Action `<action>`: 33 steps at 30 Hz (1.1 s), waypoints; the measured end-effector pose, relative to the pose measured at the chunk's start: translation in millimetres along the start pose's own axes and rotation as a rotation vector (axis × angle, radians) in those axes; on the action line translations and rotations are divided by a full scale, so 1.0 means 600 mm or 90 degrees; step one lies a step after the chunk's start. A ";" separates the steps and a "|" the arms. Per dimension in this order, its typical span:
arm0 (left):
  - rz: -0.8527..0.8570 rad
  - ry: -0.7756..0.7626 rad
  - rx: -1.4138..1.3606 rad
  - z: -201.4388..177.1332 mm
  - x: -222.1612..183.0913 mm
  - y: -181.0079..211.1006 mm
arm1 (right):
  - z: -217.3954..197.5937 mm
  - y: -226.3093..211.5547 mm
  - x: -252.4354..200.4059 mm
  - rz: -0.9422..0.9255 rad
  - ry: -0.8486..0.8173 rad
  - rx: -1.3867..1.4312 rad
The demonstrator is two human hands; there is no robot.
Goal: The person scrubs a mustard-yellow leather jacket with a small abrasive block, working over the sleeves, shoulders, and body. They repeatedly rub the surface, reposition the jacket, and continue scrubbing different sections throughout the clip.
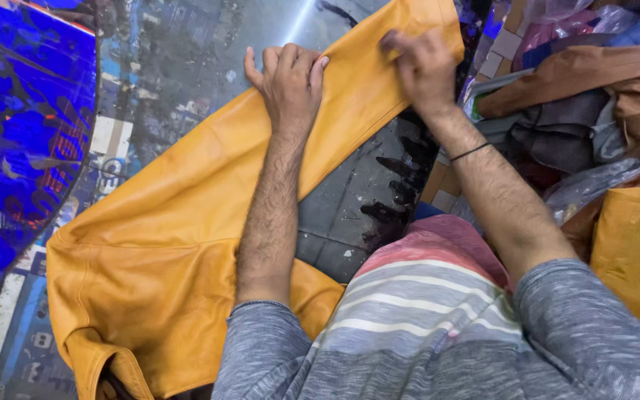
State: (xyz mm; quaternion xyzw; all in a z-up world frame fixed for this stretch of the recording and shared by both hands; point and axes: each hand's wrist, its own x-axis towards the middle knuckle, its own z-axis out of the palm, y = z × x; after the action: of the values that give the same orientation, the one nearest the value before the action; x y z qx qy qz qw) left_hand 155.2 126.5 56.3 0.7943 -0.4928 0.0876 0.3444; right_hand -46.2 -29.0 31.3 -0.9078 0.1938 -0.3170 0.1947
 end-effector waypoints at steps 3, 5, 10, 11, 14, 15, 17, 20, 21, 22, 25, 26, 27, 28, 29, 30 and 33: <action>-0.004 0.004 -0.010 -0.004 -0.001 -0.005 | -0.023 -0.007 -0.020 0.012 0.025 -0.004; -0.007 0.005 -0.014 -0.005 0.004 -0.003 | -0.041 -0.008 -0.038 -0.194 -0.143 0.016; 0.001 0.015 -0.014 -0.001 -0.005 -0.004 | -0.044 0.015 -0.051 -0.009 0.030 -0.166; 0.005 0.017 -0.013 -0.001 -0.003 -0.006 | -0.037 0.021 -0.043 -0.003 0.046 -0.166; -0.006 0.008 0.000 0.000 0.003 -0.006 | -0.016 0.036 -0.018 -0.201 -0.135 0.009; -0.003 0.008 -0.006 0.001 0.002 -0.005 | -0.011 0.043 -0.008 -0.123 -0.073 -0.026; 0.001 0.007 -0.017 0.001 -0.004 -0.005 | 0.001 0.056 0.008 0.032 0.050 -0.092; -0.007 0.000 -0.005 -0.005 0.001 -0.007 | 0.007 0.066 0.023 -0.069 -0.003 -0.042; -0.016 -0.037 -0.022 -0.008 0.005 -0.008 | 0.001 0.069 0.026 -0.074 -0.012 -0.033; -0.025 -0.075 -0.038 -0.015 0.008 -0.013 | -0.006 0.068 0.026 -0.078 -0.021 -0.024; -0.068 -0.148 -0.048 -0.052 0.009 -0.045 | -0.021 0.044 0.020 0.062 0.076 -0.030; -0.083 -0.168 -0.044 -0.066 0.010 -0.058 | -0.026 0.033 0.020 0.137 0.131 -0.038; -0.088 -0.174 -0.046 -0.079 0.010 -0.070 | -0.025 0.017 0.012 0.091 0.101 -0.019; -0.094 -0.180 -0.048 -0.090 0.011 -0.080 | -0.022 0.001 0.004 0.046 0.071 0.000; -0.097 -0.191 -0.051 -0.097 0.011 -0.084 | -0.019 -0.014 -0.005 0.006 0.042 0.019; -0.099 -0.180 -0.054 -0.100 0.011 -0.084 | -0.015 -0.026 -0.012 -0.053 -0.022 0.013; -0.098 -0.158 -0.064 -0.103 0.017 -0.075 | 0.008 -0.053 -0.018 -0.071 -0.071 0.000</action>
State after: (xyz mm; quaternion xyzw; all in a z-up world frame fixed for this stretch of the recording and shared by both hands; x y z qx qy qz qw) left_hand 210.6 170.7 86.5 0.8162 -0.4731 -0.0629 0.3258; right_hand -43.6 3.8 37.6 -0.9333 0.1315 -0.2767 0.1871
